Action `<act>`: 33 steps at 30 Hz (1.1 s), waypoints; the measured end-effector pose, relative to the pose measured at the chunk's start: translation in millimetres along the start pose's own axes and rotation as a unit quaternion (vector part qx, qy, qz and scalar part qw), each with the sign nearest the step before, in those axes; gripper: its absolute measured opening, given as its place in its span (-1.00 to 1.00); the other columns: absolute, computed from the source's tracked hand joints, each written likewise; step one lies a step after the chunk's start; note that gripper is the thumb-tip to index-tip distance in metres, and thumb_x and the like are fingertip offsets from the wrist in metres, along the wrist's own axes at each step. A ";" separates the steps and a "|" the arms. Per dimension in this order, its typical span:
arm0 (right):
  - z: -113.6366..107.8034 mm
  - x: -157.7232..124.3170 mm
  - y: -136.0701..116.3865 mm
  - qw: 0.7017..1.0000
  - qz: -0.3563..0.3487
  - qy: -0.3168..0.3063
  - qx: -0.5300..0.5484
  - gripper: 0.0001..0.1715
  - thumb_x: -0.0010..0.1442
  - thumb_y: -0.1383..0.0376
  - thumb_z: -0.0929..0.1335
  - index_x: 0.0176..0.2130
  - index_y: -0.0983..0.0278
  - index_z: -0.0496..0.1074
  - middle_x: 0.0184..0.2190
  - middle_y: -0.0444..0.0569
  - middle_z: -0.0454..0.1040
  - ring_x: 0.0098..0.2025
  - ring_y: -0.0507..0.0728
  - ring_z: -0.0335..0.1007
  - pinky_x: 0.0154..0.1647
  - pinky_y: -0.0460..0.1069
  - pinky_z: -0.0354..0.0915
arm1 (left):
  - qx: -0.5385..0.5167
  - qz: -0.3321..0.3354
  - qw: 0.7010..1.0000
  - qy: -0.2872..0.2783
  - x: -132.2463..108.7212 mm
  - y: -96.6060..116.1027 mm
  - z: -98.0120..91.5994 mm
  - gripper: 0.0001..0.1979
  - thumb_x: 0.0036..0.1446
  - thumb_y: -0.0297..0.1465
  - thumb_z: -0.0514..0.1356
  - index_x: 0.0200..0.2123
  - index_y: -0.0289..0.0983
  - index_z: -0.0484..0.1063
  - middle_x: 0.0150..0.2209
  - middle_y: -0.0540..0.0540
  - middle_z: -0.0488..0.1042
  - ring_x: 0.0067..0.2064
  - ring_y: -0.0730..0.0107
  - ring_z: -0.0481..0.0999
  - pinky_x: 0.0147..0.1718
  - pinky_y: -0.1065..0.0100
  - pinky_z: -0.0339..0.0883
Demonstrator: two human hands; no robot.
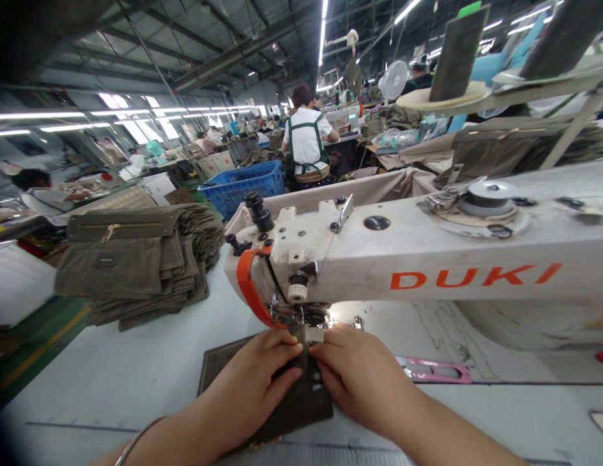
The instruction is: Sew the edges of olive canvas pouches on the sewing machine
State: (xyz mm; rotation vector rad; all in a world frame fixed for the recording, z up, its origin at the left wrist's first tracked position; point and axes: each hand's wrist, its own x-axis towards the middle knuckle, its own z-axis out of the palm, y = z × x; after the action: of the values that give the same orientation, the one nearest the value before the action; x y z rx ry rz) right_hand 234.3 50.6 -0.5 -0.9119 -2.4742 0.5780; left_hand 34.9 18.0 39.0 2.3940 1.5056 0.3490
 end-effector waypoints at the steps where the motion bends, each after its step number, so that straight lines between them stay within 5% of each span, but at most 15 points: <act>1: -0.7 -0.1 0.1 1.000 -0.003 0.001 -0.003 -0.73 0.26 0.38 0.24 -0.15 0.21 0.49 -0.20 0.00 0.51 -0.14 0.17 0.38 -0.14 0.06 0.33 | -0.006 -0.006 1.000 -0.004 -3.3 2.0 0.5 -0.83 0.17 -0.51 0.22 -0.15 -0.28 0.50 -0.15 -0.12 0.49 -0.09 0.21 0.47 -0.02 0.14 0.41; 5: -4.3 -0.1 0.9 1.000 -0.026 -0.001 -0.003 -0.69 0.20 0.43 0.26 -0.13 0.21 0.50 -0.25 -0.02 0.51 -0.12 0.16 0.37 -0.09 0.07 0.32 | -0.008 -0.001 1.000 -0.001 -14.5 2.9 4.3 -0.73 0.18 -0.45 0.23 -0.03 -0.30 0.44 -0.05 -0.18 0.45 -0.03 0.14 0.44 0.02 0.05 0.39; 9: -10.0 -0.8 1.6 0.998 -0.051 -0.026 0.011 -0.68 0.15 0.46 0.30 -0.16 0.17 0.52 -0.19 -0.07 0.50 -0.10 0.14 0.36 -0.01 0.07 0.29 | 0.008 0.082 0.997 0.014 -31.9 2.9 13.6 -0.54 0.05 -0.28 0.35 0.01 -0.32 0.41 -0.01 -0.23 0.45 -0.04 0.02 0.44 -0.04 0.00 0.44; 16: -13.6 -3.3 2.9 0.996 -0.075 -0.045 0.011 -0.70 0.16 0.45 0.31 -0.17 0.15 0.53 -0.15 -0.10 0.49 -0.06 0.13 0.36 0.00 0.07 0.28 | 0.015 0.123 0.987 0.098 -45.8 -1.1 28.1 -0.70 0.13 -0.47 0.21 -0.03 -0.29 0.41 -0.04 -0.19 0.49 -0.03 0.08 0.44 -0.04 0.07 0.44; 29: -11.6 -2.6 -0.2 0.994 -0.092 -0.053 -0.017 -0.78 0.14 0.42 0.31 -0.26 0.20 0.52 -0.20 -0.10 0.50 -0.10 0.13 0.36 -0.02 0.07 0.28 | 0.031 0.148 0.985 0.081 -44.8 -5.7 27.1 -0.71 0.14 -0.46 0.19 -0.04 -0.29 0.39 -0.01 -0.18 0.50 0.01 0.12 0.48 0.04 0.12 0.43; 33: -8.4 -5.9 -2.2 0.996 -0.084 -0.029 -0.003 -0.68 0.16 0.44 0.30 -0.11 0.21 0.49 -0.10 -0.07 0.50 -0.08 0.14 0.36 0.03 0.08 0.27 | 0.020 0.162 0.983 0.078 -42.5 -5.1 26.2 -0.70 0.13 -0.45 0.20 -0.03 -0.31 0.42 -0.05 -0.17 0.53 -0.02 0.14 0.50 0.04 0.16 0.43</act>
State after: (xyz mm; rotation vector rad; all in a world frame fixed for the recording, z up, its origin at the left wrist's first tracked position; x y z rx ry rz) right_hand 241.7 47.0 6.0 -0.6908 -2.5742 0.5457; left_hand 21.9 -21.4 10.7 2.7018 1.1856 0.5941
